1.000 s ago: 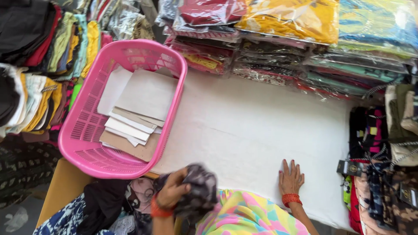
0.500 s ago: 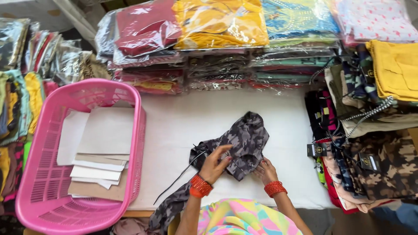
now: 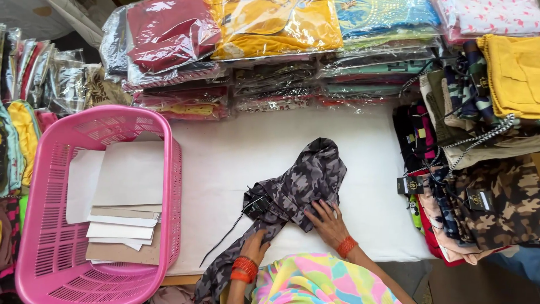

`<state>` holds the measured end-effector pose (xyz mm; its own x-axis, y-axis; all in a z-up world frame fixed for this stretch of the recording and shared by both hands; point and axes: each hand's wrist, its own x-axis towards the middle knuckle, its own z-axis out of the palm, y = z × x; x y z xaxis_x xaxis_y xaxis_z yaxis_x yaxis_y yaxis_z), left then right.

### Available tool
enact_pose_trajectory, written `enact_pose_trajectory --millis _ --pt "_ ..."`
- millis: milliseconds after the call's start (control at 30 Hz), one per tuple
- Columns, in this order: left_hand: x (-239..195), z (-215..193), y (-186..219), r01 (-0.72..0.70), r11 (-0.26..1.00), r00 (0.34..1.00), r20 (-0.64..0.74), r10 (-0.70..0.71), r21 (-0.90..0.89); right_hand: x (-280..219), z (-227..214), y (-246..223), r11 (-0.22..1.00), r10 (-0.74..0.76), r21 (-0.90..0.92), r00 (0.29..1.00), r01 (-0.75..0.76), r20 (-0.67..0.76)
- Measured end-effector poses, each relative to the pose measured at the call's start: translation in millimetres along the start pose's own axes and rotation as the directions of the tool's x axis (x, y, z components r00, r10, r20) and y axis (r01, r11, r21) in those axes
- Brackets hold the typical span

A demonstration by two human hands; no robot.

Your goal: The person folds a pair of camouflage-patterned shorts on a white table, smoothing the fabric and aligning the edges before stacking them. They then pick up a second pair of camouflage shorts and repeat the folding process.

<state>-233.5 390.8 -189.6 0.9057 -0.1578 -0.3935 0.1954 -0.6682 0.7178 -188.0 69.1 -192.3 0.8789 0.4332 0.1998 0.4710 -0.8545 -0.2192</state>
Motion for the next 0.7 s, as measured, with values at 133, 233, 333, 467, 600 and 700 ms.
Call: enact_pose_trajectory --millis 133,233,333,467,600,700 --pt "23.9 -16.7 55.9 -0.035 0.995 0.999 0.017 0.034 0.095 24.3 29.5 25.0 1.000 0.018 0.016 0.988 -0.021 0.156" --pt "40.6 -26.1 85.8 -0.076 0.994 0.988 -0.126 0.086 0.083 39.2 19.5 41.8 0.842 0.293 0.401 0.930 -0.361 0.223" --pt "45.0 -46.1 126.6 -0.106 0.986 0.975 -0.182 0.128 0.129 65.4 -49.9 44.2 0.180 0.505 0.852 0.790 -0.491 0.349" --pt "55.2 -50.5 138.1 -0.206 0.978 0.932 -0.297 0.207 0.035 62.3 -112.0 57.2 -0.273 0.468 0.919 0.796 -0.283 0.384" --pt "63.5 -56.8 142.2 -0.143 0.976 0.980 -0.162 0.116 -0.162 36.3 -144.0 80.9 -0.548 0.419 0.834 0.839 -0.072 0.347" --pt "67.1 -55.7 151.2 -0.177 0.941 0.984 -0.059 0.167 -0.287 -4.0 -135.2 114.2 -0.535 0.467 0.845 0.841 0.022 0.274"
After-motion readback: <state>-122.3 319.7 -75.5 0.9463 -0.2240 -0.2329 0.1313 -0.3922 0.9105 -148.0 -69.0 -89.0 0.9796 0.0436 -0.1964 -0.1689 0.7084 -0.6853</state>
